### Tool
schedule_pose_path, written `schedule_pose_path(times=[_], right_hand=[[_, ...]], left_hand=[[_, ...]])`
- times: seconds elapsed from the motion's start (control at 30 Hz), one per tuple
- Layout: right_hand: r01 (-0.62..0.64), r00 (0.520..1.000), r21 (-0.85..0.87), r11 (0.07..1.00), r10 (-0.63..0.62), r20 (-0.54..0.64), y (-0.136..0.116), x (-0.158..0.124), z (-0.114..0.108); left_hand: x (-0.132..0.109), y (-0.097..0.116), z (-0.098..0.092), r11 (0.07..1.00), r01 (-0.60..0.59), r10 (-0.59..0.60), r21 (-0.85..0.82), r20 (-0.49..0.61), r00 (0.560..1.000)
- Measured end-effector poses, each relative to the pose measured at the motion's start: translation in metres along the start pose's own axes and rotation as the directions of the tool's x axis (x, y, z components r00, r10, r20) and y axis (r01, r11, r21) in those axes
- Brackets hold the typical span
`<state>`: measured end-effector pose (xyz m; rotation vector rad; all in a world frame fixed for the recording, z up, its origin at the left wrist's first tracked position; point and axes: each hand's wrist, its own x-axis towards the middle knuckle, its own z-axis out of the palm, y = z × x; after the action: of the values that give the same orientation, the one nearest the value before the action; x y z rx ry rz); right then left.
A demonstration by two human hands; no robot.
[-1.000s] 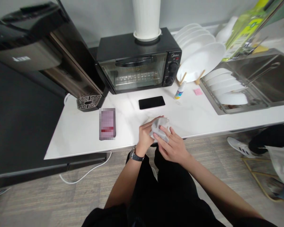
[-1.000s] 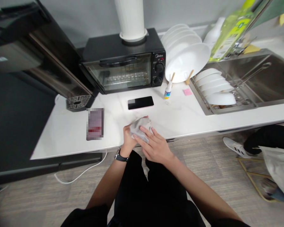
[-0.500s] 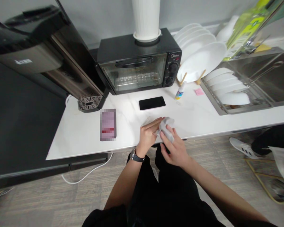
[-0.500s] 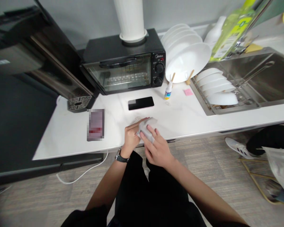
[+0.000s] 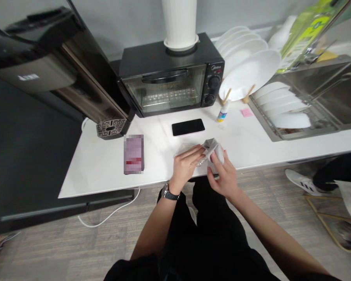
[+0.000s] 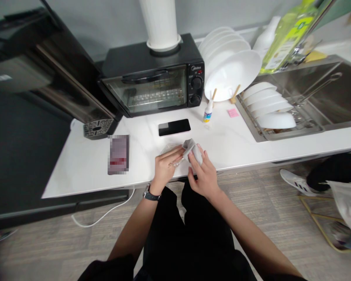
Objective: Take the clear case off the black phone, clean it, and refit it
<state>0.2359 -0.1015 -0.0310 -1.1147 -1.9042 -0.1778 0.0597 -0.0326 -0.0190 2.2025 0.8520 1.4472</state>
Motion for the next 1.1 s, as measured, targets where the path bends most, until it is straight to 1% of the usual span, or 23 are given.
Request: schedule_pose_path(times=[0.03,0.1,0.13,0.17,0.27,0.3,0.4,0.43,0.47,0.57,0.6,0.67,0.73,0.77,0.83,0.87,0.9,0.97,1.0,1.03,1.1], right_hand=[[0.009,1.000,0.018,1.000,-0.010,0.016,0.001,-0.001,-0.001],[0.064,0.995,0.050,0.997,-0.068,0.079,0.002,-0.002,-0.003],[0.067,0.993,0.048,0.997,-0.071,0.096,0.002,-0.003,-0.005],[0.046,0.994,0.033,0.998,-0.049,0.098,0.003,-0.003,-0.006],[-0.086,0.994,-0.014,0.996,0.087,0.066,0.002,-0.006,-0.009],[-0.092,0.993,-0.009,0.996,0.092,0.075,0.001,-0.006,-0.009],[0.020,0.988,0.041,0.999,-0.026,0.150,-0.004,-0.009,-0.009],[0.039,0.986,0.047,0.998,-0.046,0.159,-0.006,-0.009,-0.009],[0.031,0.988,0.041,0.999,-0.037,0.149,-0.007,-0.010,-0.009],[-0.082,0.992,0.011,0.997,0.081,0.099,-0.009,-0.009,-0.009],[-0.092,0.990,0.019,0.996,0.090,0.105,-0.009,-0.009,-0.009],[-0.033,0.989,0.058,0.998,0.024,0.144,-0.010,-0.010,-0.009],[0.010,0.989,0.068,0.998,-0.019,0.145,-0.009,-0.011,-0.009],[0.000,0.993,0.054,0.999,-0.007,0.120,-0.009,-0.011,-0.008],[-0.063,0.996,0.013,0.998,0.062,0.072,-0.007,-0.013,-0.008],[-0.079,0.994,0.004,0.997,0.079,0.072,-0.006,-0.013,-0.008],[-0.065,0.994,0.010,0.998,0.064,0.091,-0.006,-0.014,-0.008],[0.003,0.988,0.045,0.999,-0.010,0.155,-0.006,-0.015,-0.008],[0.022,0.985,0.054,0.998,-0.031,0.168,-0.006,-0.015,-0.008],[0.018,0.988,0.048,0.999,-0.025,0.154,-0.005,-0.016,-0.007],[-0.051,0.995,0.007,0.999,0.050,0.087,-0.005,-0.017,-0.006]], left_hand=[[0.000,0.000,0.000,1.000,0.001,-0.001,0.007,0.002,1.000],[0.001,0.000,0.001,1.000,-0.002,0.002,0.029,0.020,1.000],[0.001,0.000,0.001,0.999,-0.007,0.006,0.037,0.031,1.000],[0.001,0.000,0.001,0.999,-0.007,0.005,0.042,0.039,0.999],[0.001,0.001,0.001,1.000,0.000,-0.001,0.021,0.040,0.999],[0.001,0.001,0.001,1.000,0.006,-0.007,0.016,0.045,0.999],[0.001,0.001,-0.001,1.000,0.011,-0.013,0.018,0.088,0.996],[0.001,0.001,-0.001,1.000,0.009,-0.011,0.023,0.100,0.995],[0.001,0.001,-0.001,1.000,0.005,-0.008,0.027,0.108,0.994],[0.001,0.001,-0.001,0.999,-0.003,0.000,0.036,0.105,0.994],[0.001,0.001,-0.001,0.999,-0.003,-0.001,0.036,0.105,0.994],[0.000,0.000,-0.001,1.000,0.004,-0.007,0.025,0.108,0.994],[0.000,0.000,-0.001,1.000,0.007,-0.008,0.012,0.110,0.994],[0.000,0.001,-0.001,1.000,0.008,-0.009,0.010,0.106,0.994],[0.000,0.001,-0.001,1.000,-0.003,0.002,0.010,0.096,0.995],[0.000,0.001,-0.001,1.000,-0.009,0.008,0.012,0.092,0.996],[0.000,0.001,-0.001,1.000,-0.012,0.011,0.013,0.095,0.995],[0.001,0.001,-0.001,1.000,-0.008,0.007,0.014,0.108,0.994],[0.001,0.001,-0.001,1.000,-0.004,0.002,0.015,0.112,0.994],[0.001,0.001,-0.001,1.000,0.000,-0.002,0.018,0.110,0.994],[0.001,0.001,-0.001,1.000,-0.002,0.000,0.025,0.094,0.996]])
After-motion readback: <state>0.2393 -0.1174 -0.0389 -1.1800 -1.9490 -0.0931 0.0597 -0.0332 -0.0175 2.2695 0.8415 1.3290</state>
